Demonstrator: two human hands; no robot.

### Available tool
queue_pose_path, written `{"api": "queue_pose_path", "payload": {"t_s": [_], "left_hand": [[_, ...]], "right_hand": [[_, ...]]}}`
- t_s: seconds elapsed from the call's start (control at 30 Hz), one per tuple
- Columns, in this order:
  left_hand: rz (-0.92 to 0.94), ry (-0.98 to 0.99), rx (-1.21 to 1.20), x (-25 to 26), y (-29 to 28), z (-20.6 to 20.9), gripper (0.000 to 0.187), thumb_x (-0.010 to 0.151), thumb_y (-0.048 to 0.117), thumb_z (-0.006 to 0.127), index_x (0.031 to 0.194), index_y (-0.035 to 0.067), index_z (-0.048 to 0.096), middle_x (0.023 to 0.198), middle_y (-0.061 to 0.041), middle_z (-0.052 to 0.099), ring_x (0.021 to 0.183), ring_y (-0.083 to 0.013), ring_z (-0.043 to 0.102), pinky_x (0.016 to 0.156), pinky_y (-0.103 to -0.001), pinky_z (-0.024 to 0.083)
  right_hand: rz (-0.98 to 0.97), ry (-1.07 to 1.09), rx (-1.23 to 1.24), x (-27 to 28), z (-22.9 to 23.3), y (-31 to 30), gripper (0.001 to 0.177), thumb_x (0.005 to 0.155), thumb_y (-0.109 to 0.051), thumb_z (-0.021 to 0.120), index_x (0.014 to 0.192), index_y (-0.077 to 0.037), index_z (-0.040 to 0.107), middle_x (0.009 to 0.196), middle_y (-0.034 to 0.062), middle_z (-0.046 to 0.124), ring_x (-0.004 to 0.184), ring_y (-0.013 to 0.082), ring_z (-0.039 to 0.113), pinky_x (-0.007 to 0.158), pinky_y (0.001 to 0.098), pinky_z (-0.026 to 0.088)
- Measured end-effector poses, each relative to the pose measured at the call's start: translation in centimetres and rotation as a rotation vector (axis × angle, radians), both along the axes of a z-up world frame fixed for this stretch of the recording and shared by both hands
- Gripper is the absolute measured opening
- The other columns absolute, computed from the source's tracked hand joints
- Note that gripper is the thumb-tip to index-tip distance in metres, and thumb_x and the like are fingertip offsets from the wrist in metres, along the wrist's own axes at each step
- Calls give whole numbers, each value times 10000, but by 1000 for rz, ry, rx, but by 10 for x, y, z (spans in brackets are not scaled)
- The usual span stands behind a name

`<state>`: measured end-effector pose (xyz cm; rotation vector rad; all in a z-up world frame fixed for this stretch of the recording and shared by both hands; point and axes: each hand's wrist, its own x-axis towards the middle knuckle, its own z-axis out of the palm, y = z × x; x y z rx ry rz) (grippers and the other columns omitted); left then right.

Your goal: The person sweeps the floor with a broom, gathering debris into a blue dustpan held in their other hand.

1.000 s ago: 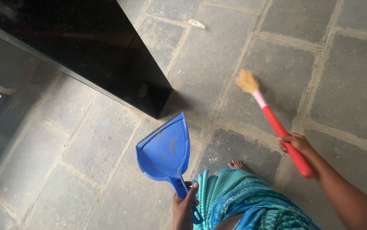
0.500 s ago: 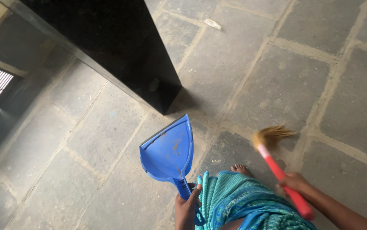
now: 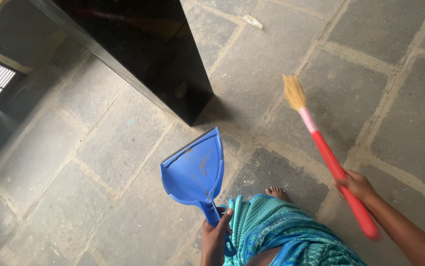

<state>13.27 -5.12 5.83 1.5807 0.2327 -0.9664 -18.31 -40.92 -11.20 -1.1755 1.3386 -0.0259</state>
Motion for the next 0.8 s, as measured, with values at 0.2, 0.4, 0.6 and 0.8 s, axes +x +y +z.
{"api": "queue_pose_path", "payload": {"t_s": [0.2,0.4,0.6,0.8], "left_hand": [[-4,-7,-16,-2,4,2,424,802,261,839,1037,-40,653,685,-51,591,548,-129,545,520,-286,426],[-1,-13,48,-1,1,11,400,779,246,840,1032,-4,657,686,-48,601,552,-132,559,525,-292,447],[13,4,6,-6,4,10,392,792,234,839,1019,-30,657,690,-46,602,554,-129,549,523,-294,448],[5,3,-7,-9,4,15,405,787,241,851,1017,-34,664,676,-41,585,548,-125,541,519,-286,445]], "right_hand": [[-26,248,161,-52,18,48,448,796,-50,764,1216,-120,623,681,144,640,510,245,593,477,392,527],[399,244,171,26,-29,78,201,754,-97,856,784,87,783,582,142,723,460,224,655,465,359,512],[189,-110,217,147,-58,24,201,784,-122,746,930,6,693,674,118,672,512,212,624,472,356,525],[-2,-301,227,114,-31,-28,284,884,-167,705,1090,6,612,726,71,617,567,158,590,524,299,513]]}}
